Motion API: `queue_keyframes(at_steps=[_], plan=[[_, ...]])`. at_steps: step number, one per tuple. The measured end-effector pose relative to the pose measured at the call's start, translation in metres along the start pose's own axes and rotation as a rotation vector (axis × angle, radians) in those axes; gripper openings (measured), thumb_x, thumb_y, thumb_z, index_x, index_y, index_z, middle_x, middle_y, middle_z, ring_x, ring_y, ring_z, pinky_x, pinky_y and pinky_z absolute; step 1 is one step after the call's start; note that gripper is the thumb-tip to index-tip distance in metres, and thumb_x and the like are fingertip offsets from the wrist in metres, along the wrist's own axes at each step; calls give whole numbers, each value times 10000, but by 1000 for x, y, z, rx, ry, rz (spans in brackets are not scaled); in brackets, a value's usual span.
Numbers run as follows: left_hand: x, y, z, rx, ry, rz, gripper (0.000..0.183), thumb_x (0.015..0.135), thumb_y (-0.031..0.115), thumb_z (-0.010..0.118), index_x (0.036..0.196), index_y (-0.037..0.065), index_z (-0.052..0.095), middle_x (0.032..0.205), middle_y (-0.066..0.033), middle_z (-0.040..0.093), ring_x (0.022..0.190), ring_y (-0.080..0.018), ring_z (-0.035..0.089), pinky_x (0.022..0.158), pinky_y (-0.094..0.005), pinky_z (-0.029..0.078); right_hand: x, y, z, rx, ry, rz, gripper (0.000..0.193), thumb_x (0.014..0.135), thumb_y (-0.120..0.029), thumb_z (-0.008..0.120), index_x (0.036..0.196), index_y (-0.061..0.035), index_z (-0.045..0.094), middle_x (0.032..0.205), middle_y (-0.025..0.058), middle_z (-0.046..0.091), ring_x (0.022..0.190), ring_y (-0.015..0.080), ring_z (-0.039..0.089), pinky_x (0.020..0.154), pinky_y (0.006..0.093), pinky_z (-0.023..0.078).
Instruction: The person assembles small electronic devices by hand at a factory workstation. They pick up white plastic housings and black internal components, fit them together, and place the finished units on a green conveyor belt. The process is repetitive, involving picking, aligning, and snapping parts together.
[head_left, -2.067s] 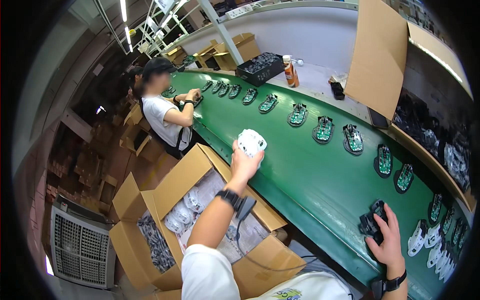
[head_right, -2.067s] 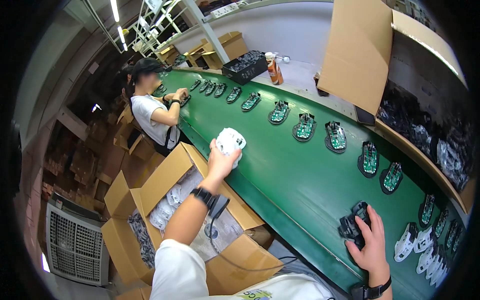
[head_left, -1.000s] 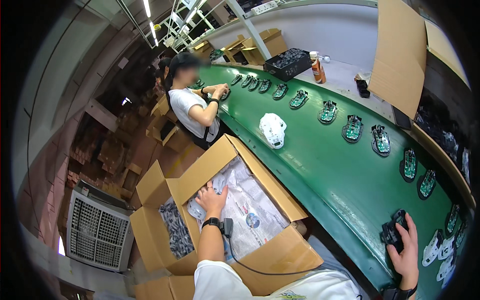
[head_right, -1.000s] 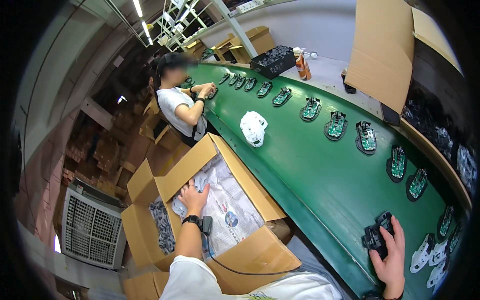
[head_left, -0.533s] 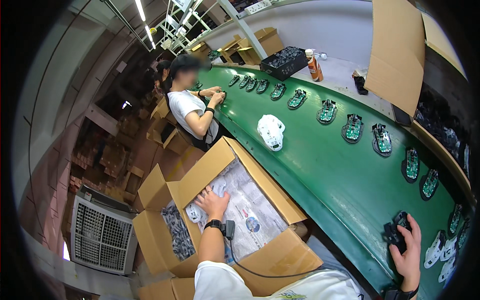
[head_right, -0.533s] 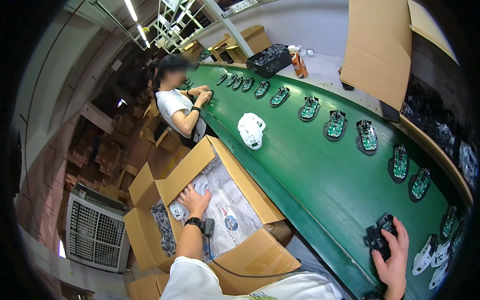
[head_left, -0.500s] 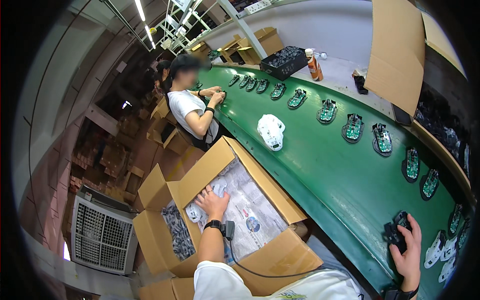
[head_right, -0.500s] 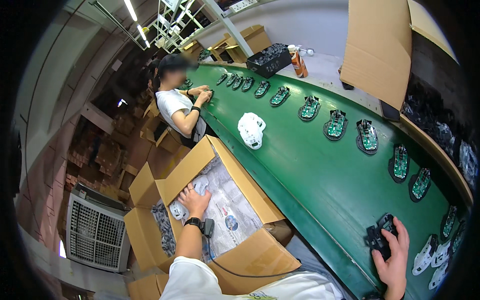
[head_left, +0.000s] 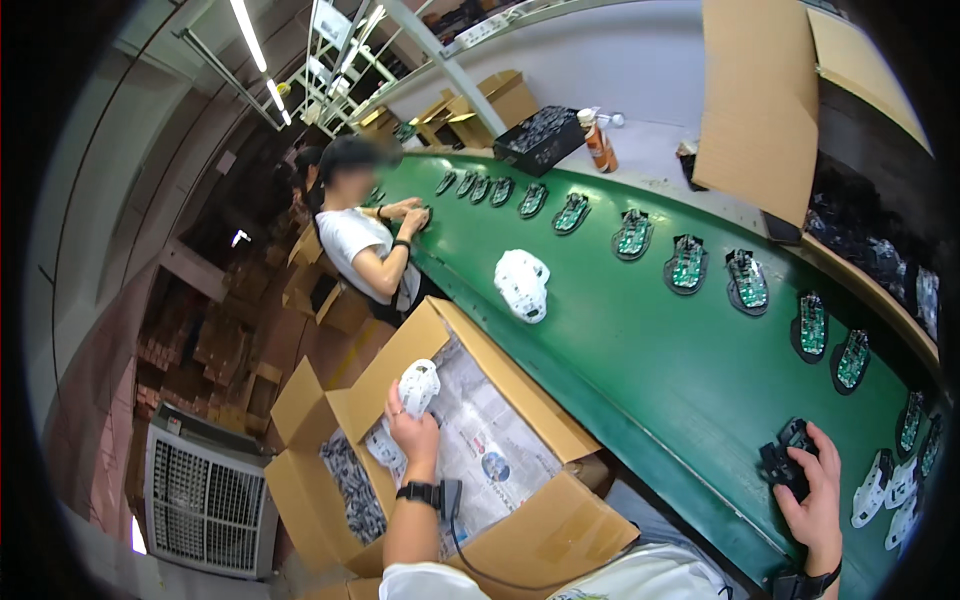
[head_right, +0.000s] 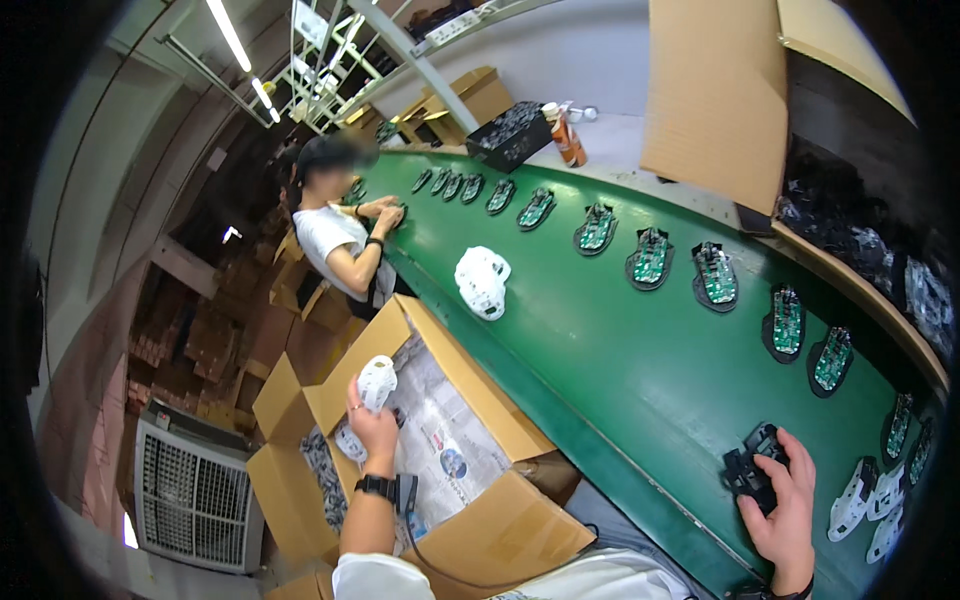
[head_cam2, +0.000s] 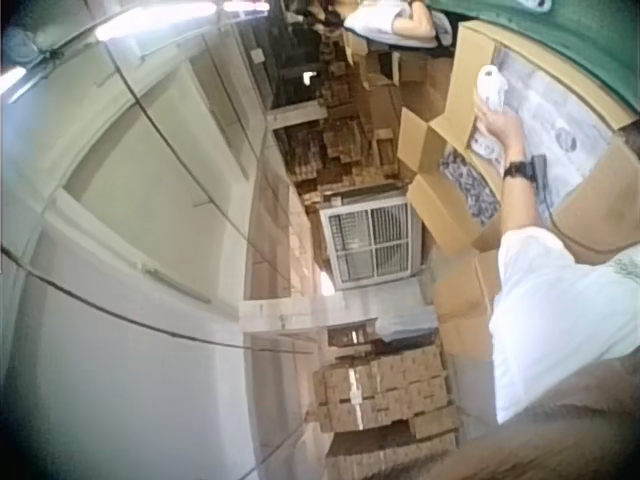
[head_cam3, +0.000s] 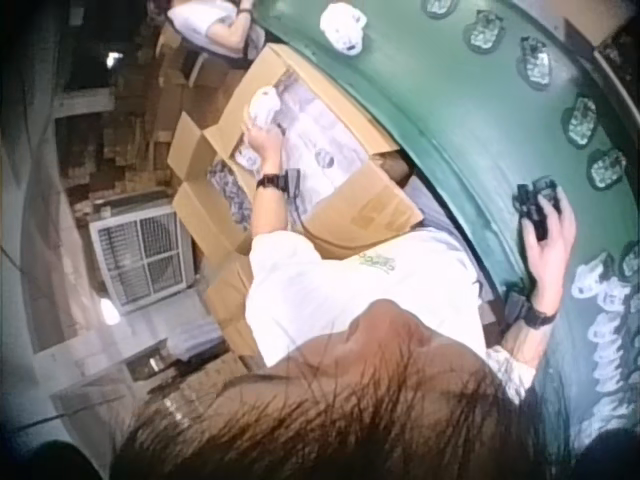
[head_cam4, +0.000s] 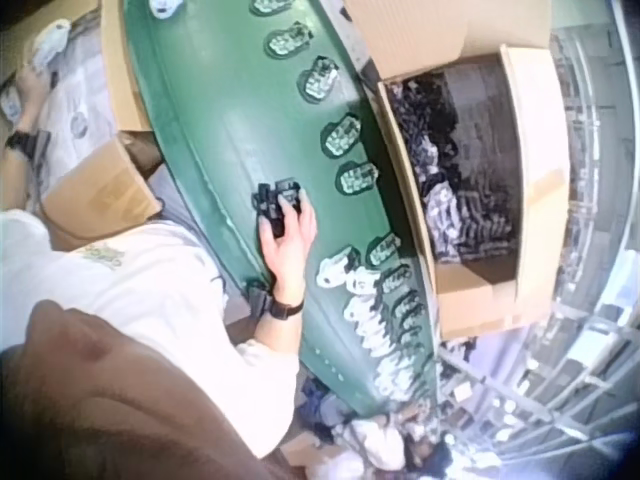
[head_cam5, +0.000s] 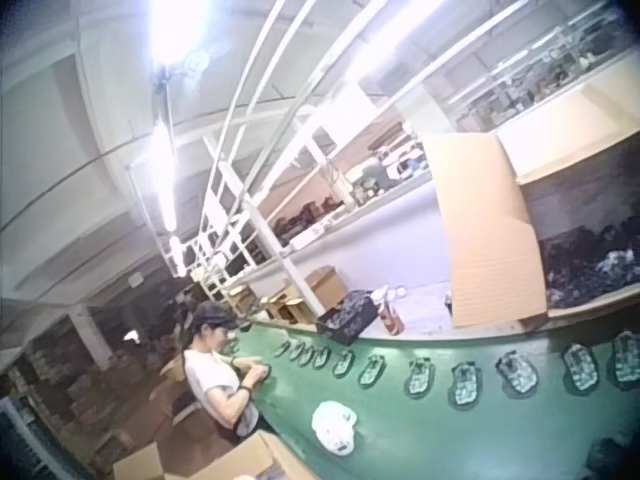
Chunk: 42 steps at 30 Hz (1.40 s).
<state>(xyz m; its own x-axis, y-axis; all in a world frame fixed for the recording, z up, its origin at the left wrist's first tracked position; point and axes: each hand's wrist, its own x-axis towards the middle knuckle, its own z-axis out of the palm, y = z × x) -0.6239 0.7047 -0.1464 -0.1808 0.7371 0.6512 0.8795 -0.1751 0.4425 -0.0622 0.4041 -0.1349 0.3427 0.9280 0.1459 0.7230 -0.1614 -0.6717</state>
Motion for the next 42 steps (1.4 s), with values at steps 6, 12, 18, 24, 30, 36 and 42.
queue_keyframes(at_steps=[6,12,18,24,30,36,42], plan=[[1,171,49,-51,-309,822,729,721,-35,698,1418,136,572,1206,-179,635,1129,-394,644,963,-473,553,3,2,4,12,34,5,522,660,-148,776,1158,-23,683,1497,229,502,1390,447,441,1161,517,344],[30,176,153,477,-429,882,676,936,120,560,1584,155,372,1262,-196,598,1104,-345,627,853,-436,529,8,3,3,21,43,-19,511,664,-161,795,1151,-45,693,1480,218,521,1370,437,457,1150,515,346],[66,168,160,519,-695,652,1012,862,266,701,1662,93,106,1511,-283,422,1358,-435,462,1106,-579,382,12,5,7,17,45,-21,495,669,-163,800,1140,-48,694,1478,219,523,1375,435,457,1155,511,343],[48,159,73,-91,-549,631,844,838,334,766,1541,28,415,1481,-310,481,1347,-453,485,1144,-473,398,4,6,7,-21,21,15,486,698,-88,715,1172,-15,640,1539,232,462,1428,436,417,1192,497,306],[1,14,-25,491,-459,-240,670,833,454,773,1328,19,650,1359,-258,622,1309,-403,542,1104,-483,424,4,7,8,-32,-20,1,510,717,-15,666,1222,-14,597,1581,231,406,1473,424,369,1218,482,272],[1,-36,-35,776,-450,-343,1038,755,574,810,1535,20,407,1486,-279,507,1411,-472,396,1188,-525,312,7,15,10,15,-5,-10,510,714,-8,667,1220,-15,599,1571,224,418,1470,416,375,1217,469,274],[-21,-65,-11,930,-265,-361,1090,784,732,709,1579,68,369,1595,-237,384,1463,-508,284,1201,-601,268,12,6,12,-12,26,4,487,693,-80,704,1170,-16,627,1529,242,458,1418,442,419,1189,505,311]])
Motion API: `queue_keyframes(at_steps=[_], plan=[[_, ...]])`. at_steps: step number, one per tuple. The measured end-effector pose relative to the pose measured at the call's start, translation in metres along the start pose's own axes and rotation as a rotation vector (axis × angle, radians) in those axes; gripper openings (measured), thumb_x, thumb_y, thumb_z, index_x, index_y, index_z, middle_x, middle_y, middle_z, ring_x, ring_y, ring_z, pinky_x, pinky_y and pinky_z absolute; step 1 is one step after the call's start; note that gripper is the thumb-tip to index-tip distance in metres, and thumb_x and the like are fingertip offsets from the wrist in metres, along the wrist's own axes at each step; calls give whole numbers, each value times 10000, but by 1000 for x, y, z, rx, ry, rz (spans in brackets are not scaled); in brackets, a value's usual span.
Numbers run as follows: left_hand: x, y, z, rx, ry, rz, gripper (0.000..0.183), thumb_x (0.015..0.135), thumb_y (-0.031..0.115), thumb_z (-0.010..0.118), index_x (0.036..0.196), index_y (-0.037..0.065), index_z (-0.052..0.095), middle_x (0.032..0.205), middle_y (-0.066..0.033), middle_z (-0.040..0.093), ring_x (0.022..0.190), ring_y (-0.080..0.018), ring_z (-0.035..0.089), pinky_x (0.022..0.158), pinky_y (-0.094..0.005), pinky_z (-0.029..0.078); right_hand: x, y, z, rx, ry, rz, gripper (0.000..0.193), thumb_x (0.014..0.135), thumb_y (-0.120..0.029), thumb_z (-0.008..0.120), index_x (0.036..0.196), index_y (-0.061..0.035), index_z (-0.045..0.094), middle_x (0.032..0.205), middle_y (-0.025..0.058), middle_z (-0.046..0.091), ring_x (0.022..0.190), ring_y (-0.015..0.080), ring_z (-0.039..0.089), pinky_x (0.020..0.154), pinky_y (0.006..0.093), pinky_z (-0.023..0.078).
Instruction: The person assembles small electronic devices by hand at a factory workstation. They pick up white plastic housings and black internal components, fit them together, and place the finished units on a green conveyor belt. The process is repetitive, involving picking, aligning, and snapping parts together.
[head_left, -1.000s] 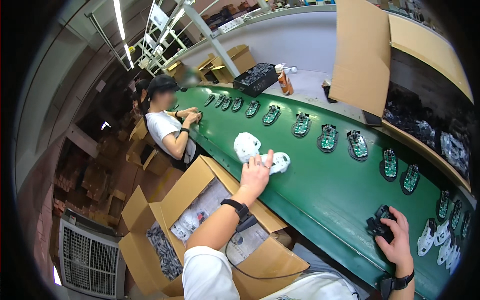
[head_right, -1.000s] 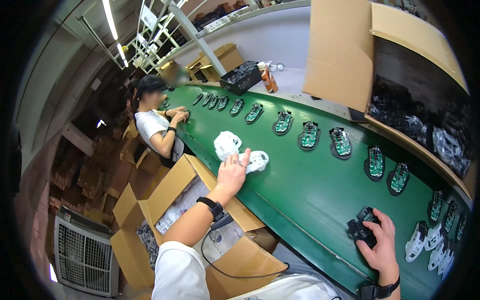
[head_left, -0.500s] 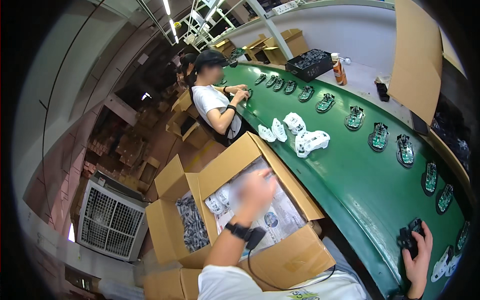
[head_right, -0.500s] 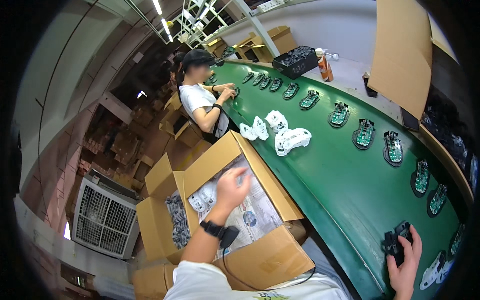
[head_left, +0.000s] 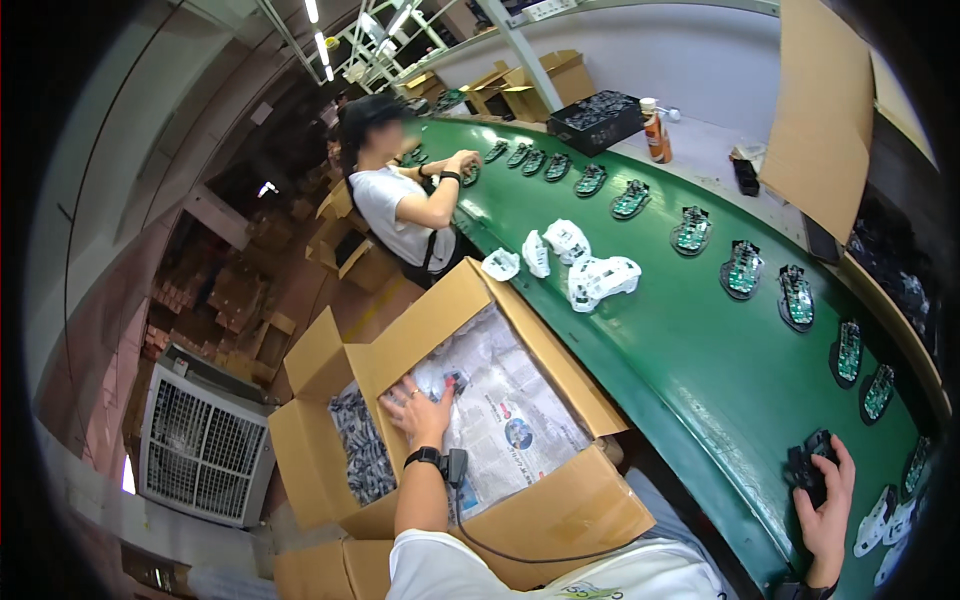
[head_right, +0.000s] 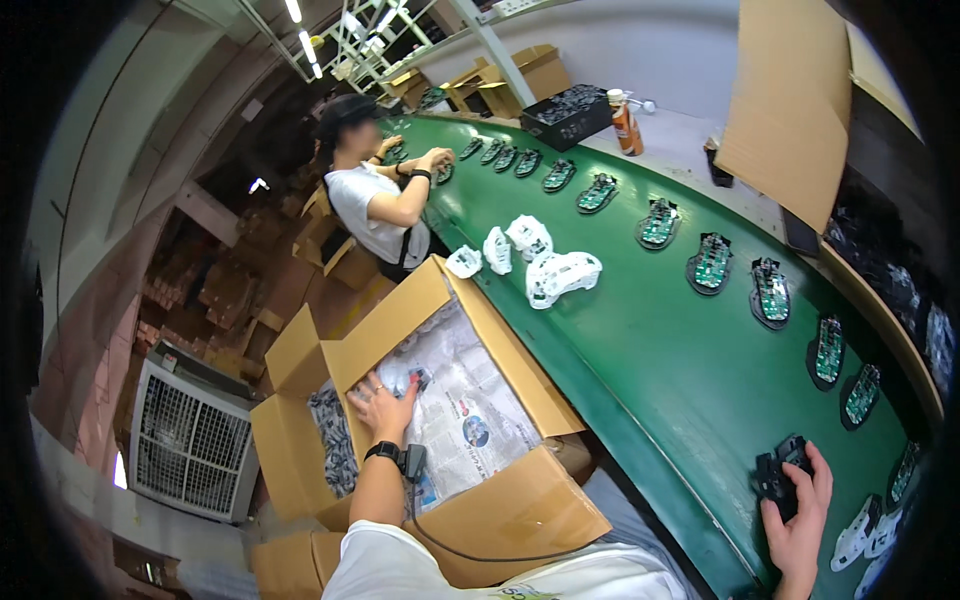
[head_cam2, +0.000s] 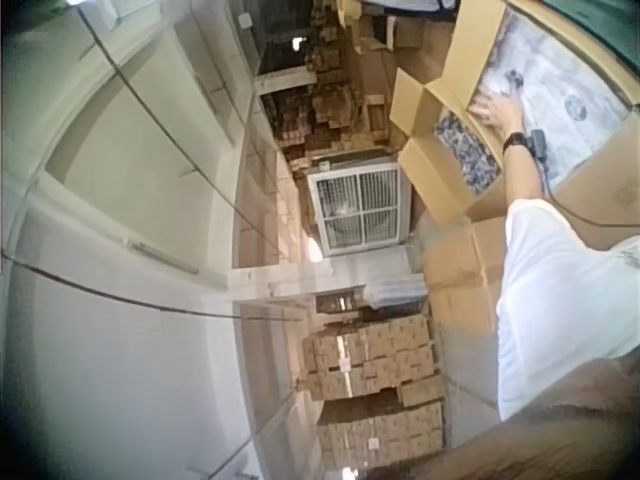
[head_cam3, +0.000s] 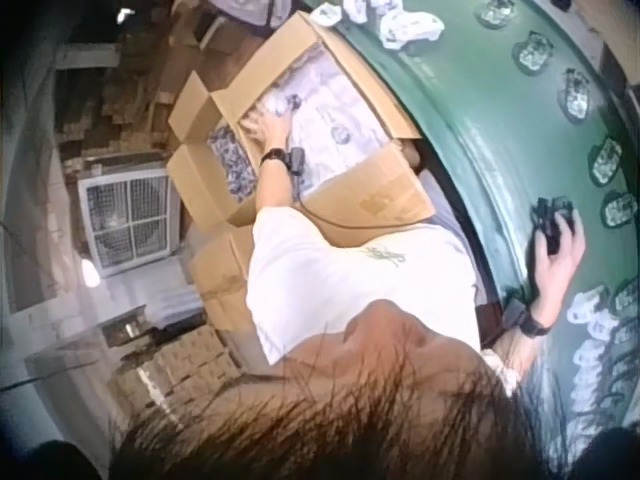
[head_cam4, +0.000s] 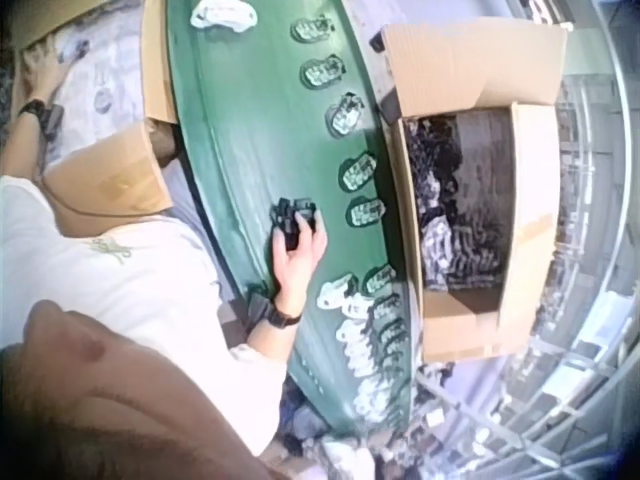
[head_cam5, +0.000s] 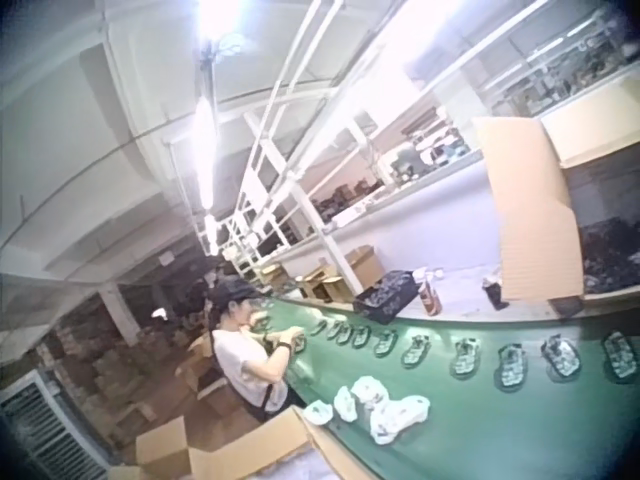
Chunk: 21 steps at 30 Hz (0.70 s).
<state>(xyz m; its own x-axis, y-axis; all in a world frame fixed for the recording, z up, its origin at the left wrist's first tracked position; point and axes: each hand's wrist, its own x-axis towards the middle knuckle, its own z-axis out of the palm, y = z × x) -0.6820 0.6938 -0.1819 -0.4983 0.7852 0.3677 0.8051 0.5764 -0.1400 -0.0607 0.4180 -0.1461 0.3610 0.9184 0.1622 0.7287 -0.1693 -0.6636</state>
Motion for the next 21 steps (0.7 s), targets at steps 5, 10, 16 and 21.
queue_keyframes(at_steps=[5,10,16,21], plan=[[13,9,-16,-61,-142,-61,1164,733,800,699,1601,106,352,1625,-221,345,1479,-528,244,1178,-628,301,-1,-2,-5,-35,37,-16,506,679,-137,776,1164,-37,673,1488,234,497,1370,445,460,1158,507,351],[12,8,-19,-104,-108,-76,1119,718,753,751,1544,73,422,1591,-208,397,1460,-509,287,1150,-609,353,2,-6,-7,-15,27,-25,505,682,-180,809,1157,-52,694,1458,227,524,1338,454,476,1131,521,374],[6,-15,0,-71,48,122,877,755,498,764,1439,12,507,1488,-230,481,1389,-481,372,1138,-568,378,5,-7,-6,-28,28,-27,505,693,-189,816,1169,-64,705,1456,222,526,1335,452,476,1129,524,380],[24,-14,6,-173,-66,151,998,727,561,806,1476,-8,474,1513,-289,449,1412,-510,357,1171,-579,329,5,-9,-6,-23,32,-10,510,685,-179,812,1169,-67,699,1455,221,527,1340,450,472,1132,524,376]])
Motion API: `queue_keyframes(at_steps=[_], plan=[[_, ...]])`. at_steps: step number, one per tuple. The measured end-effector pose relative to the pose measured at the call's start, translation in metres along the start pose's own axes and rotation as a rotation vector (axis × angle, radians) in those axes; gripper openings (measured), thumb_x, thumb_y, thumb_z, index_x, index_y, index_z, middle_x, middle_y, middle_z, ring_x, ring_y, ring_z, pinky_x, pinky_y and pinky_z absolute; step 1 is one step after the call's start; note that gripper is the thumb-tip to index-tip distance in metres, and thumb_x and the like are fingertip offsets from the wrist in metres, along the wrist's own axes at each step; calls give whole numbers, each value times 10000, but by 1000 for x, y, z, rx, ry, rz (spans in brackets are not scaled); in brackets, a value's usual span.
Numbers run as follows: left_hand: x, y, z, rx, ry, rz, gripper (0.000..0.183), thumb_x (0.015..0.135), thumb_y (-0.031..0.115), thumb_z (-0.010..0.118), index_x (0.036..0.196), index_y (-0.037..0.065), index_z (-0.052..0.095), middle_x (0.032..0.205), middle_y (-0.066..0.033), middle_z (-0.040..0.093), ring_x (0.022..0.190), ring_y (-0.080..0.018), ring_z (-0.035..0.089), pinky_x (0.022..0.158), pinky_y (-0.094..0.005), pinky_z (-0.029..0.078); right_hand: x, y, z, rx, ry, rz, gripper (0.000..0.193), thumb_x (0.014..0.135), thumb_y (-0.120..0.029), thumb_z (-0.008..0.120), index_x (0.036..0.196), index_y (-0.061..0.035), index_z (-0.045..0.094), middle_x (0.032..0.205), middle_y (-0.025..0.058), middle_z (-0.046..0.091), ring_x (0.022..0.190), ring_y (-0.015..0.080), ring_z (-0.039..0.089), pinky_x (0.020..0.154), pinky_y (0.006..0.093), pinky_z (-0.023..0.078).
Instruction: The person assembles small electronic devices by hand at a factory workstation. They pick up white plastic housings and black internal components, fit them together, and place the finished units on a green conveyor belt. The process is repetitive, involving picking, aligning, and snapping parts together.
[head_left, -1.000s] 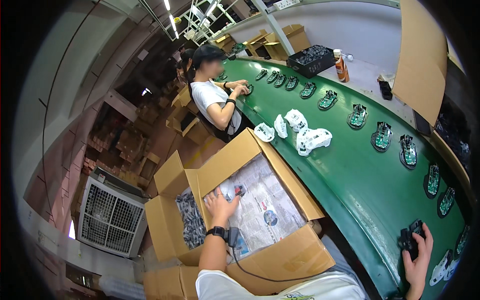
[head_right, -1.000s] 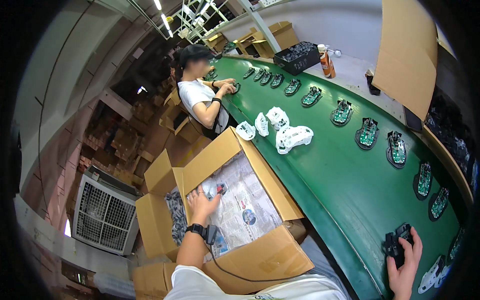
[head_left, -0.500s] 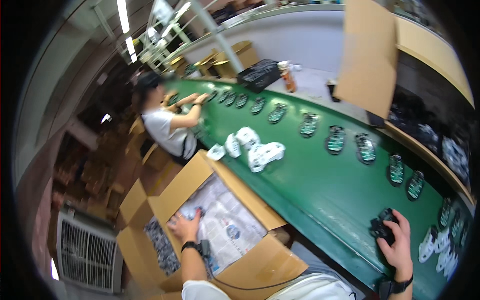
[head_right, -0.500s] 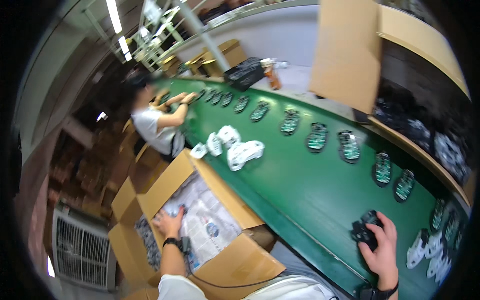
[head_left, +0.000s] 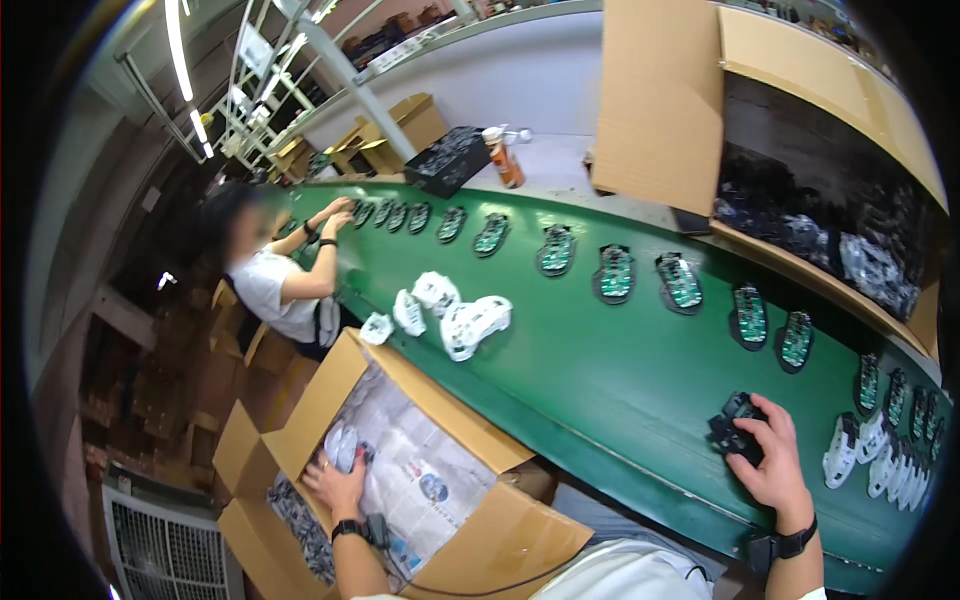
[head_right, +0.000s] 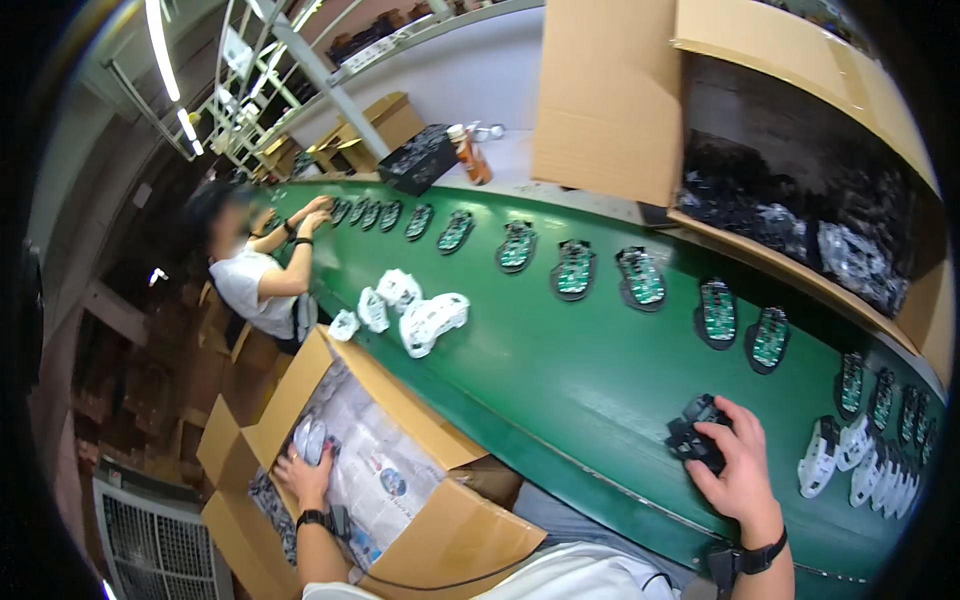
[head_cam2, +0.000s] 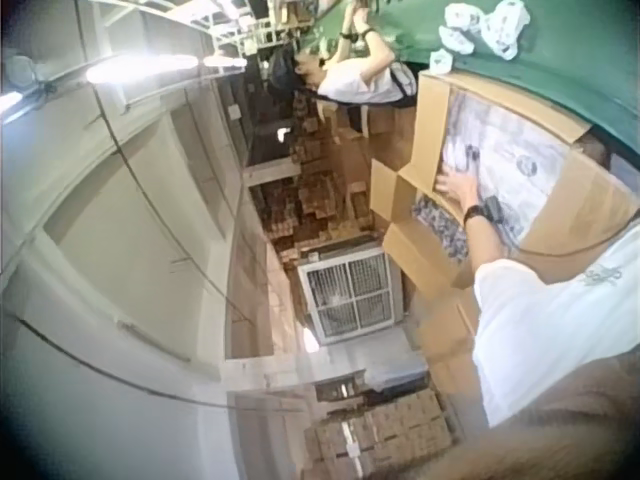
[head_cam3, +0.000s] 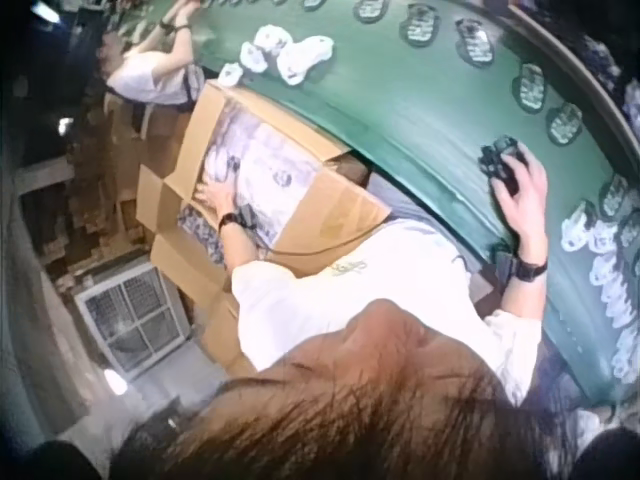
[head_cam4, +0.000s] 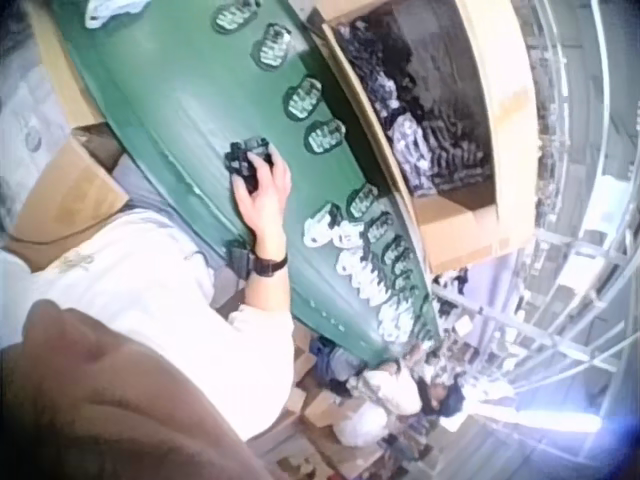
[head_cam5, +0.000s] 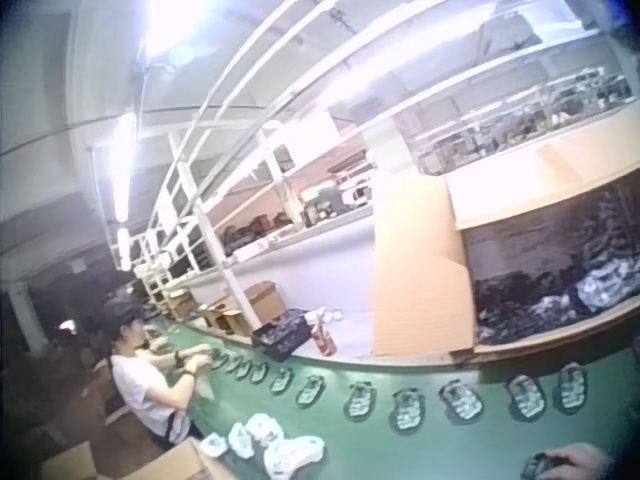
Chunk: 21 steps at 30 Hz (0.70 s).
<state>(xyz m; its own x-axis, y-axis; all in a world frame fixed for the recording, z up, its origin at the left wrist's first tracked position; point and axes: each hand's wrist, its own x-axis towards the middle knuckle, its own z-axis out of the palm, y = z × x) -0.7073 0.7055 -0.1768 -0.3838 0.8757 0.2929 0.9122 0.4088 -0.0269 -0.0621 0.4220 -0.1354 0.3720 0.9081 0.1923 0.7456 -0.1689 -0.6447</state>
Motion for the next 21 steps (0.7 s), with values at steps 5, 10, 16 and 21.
queue_keyframes(at_steps=[5,10,16,21], plan=[[40,-21,0,-116,-72,-4,978,690,616,837,1422,24,573,1408,-267,592,1318,-515,493,1139,-530,390,-1,5,3,22,31,11,480,683,-144,794,1139,-45,682,1462,221,519,1347,442,465,1135,520,370],[34,-22,11,-57,44,-87,620,797,428,797,1257,26,691,1252,-220,685,1192,-448,600,1035,-506,486,2,2,8,4,31,16,483,675,-133,792,1135,-40,680,1461,222,519,1342,445,468,1133,526,372],[11,-23,-2,-130,245,203,542,787,294,806,1225,0,682,1197,-186,697,1190,-394,601,1016,-487,499,4,-1,9,-4,34,13,484,663,-129,793,1126,-43,682,1457,223,522,1342,447,466,1134,525,367],[-25,57,-68,-554,182,389,449,764,215,841,1128,-11,706,1098,-219,707,1071,-414,645,954,-486,506,1,2,10,-9,62,30,484,661,-128,791,1127,-51,684,1450,220,529,1334,444,477,1126,524,374]])
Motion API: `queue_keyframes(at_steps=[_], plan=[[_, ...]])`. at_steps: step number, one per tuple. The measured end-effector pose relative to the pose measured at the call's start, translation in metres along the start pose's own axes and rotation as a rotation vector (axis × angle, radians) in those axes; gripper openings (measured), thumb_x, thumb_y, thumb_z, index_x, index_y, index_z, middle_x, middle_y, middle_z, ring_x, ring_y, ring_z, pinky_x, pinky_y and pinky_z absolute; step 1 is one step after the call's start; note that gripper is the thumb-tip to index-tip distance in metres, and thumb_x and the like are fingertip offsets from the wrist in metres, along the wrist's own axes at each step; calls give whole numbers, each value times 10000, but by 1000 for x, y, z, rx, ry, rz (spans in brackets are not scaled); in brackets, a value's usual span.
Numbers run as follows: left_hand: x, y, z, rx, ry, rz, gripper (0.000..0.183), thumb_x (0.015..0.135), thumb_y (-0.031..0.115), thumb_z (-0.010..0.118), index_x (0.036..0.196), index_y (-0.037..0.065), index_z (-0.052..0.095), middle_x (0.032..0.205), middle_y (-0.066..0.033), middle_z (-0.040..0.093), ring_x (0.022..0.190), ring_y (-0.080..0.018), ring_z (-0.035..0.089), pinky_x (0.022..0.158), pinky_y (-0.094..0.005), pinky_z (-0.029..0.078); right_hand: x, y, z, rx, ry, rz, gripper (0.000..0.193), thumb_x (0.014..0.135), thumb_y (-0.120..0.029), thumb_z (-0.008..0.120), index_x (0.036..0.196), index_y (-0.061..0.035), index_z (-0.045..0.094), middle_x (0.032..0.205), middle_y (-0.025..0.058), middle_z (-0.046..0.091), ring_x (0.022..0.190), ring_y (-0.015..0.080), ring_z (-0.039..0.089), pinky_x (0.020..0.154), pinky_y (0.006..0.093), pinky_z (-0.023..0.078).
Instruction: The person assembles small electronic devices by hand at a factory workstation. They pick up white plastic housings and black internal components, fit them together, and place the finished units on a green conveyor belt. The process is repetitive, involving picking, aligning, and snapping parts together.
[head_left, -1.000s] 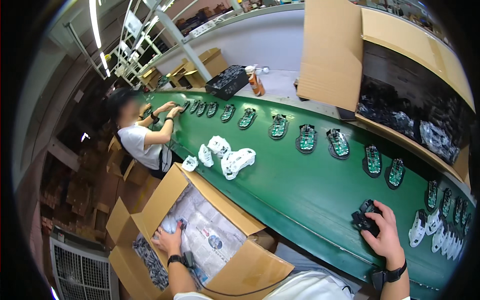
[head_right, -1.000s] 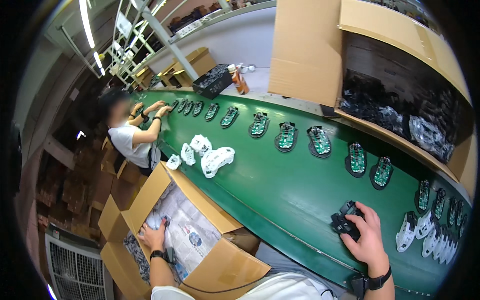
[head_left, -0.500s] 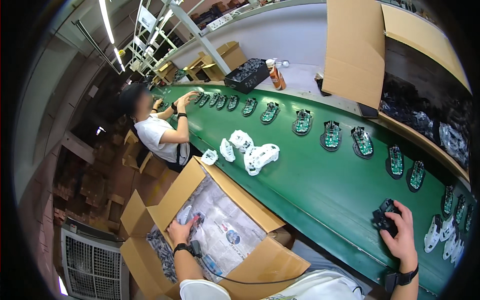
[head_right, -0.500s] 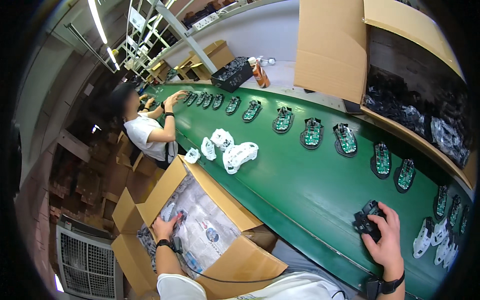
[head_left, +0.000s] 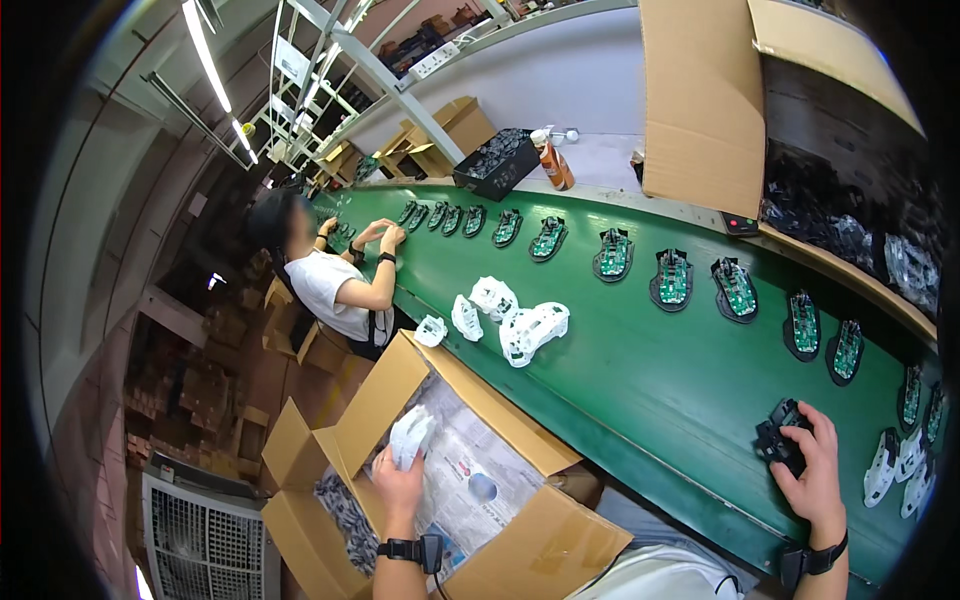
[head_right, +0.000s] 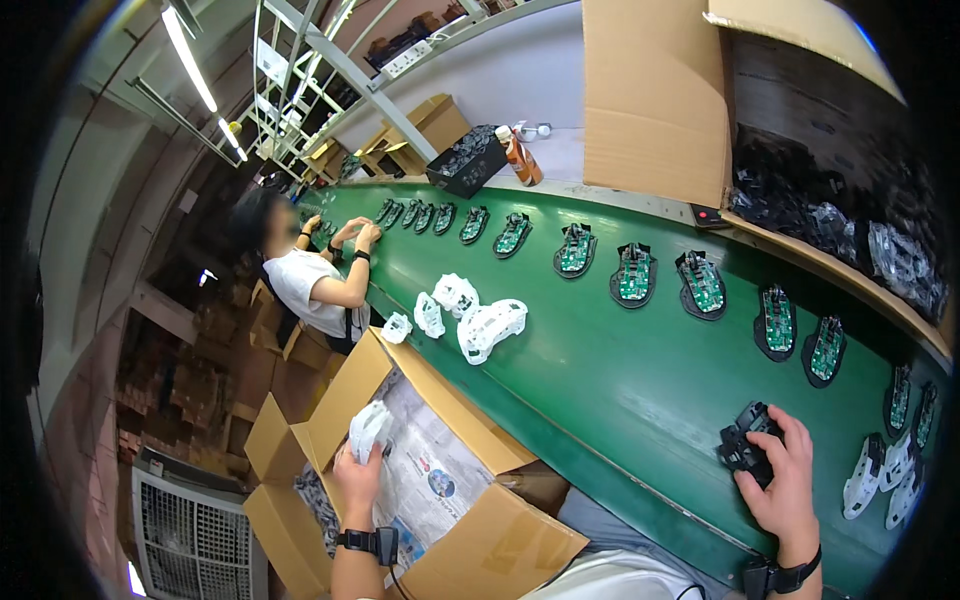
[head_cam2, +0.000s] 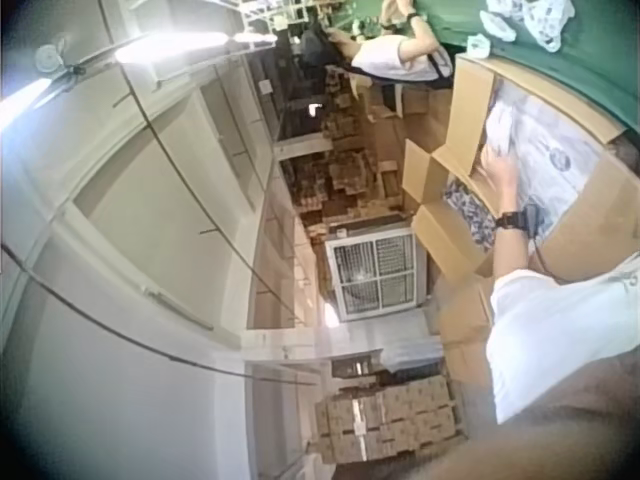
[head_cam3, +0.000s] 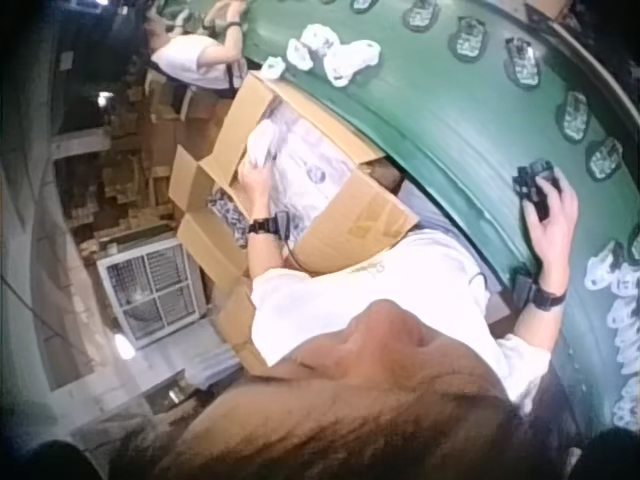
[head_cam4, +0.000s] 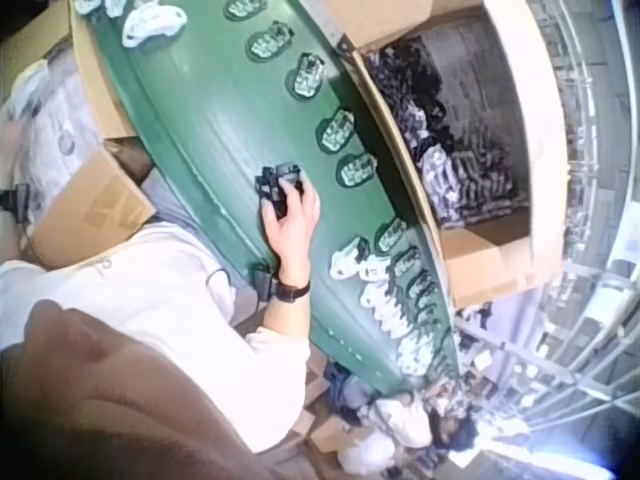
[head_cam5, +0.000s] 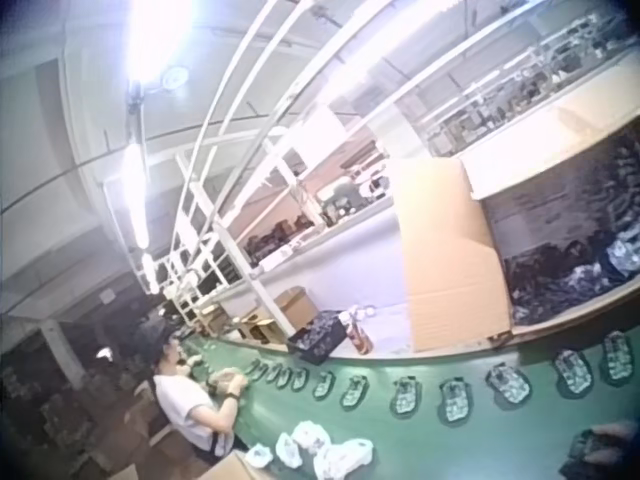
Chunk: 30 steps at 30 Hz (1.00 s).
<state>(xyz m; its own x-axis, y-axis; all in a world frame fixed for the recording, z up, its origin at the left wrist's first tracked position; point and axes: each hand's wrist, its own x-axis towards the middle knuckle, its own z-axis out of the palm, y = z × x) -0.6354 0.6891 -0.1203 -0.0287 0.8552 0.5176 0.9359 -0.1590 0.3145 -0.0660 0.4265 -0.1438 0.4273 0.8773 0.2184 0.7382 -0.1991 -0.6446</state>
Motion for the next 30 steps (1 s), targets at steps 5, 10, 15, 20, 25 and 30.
queue_keyframes(at_steps=[5,10,15,20,25,30], plan=[[31,111,13,-245,-75,365,455,758,191,846,1152,17,700,1089,-190,710,1067,-413,653,969,-474,521,6,1,0,-20,2,-55,482,667,-165,795,1133,-81,706,1423,209,550,1302,437,503,1117,519,386],[62,218,71,-240,-113,863,659,617,168,845,1245,66,675,1225,-144,675,1197,-396,607,1032,-497,501,11,2,-2,4,-14,-29,480,688,-209,816,1141,-86,715,1420,193,556,1303,430,490,1112,518,389],[85,241,152,48,-132,1005,729,613,153,816,1312,94,617,1279,-116,635,1272,-352,559,1010,-500,509,12,4,0,3,-13,-23,488,685,-212,830,1146,-102,715,1421,181,555,1307,422,483,1113,520,381],[113,215,194,84,-317,766,577,701,107,745,1270,111,649,1285,-129,647,1272,-358,566,1004,-487,528,12,7,4,-8,-4,-14,490,673,-210,833,1138,-110,715,1414,171,561,1298,409,487,1110,514,375],[147,187,212,130,-208,692,479,751,77,701,1227,129,689,1233,-108,667,1218,-326,591,990,-465,519,14,8,5,-34,13,-13,495,654,-200,834,1127,-108,717,1415,166,562,1283,399,495,1104,504,375],[190,167,219,318,-289,495,662,755,160,781,1388,157,586,1325,-101,633,1320,-310,522,1104,-495,419,19,6,5,-16,17,4,496,642,-187,840,1116,-100,721,1412,174,561,1280,396,499,1105,498,373]])
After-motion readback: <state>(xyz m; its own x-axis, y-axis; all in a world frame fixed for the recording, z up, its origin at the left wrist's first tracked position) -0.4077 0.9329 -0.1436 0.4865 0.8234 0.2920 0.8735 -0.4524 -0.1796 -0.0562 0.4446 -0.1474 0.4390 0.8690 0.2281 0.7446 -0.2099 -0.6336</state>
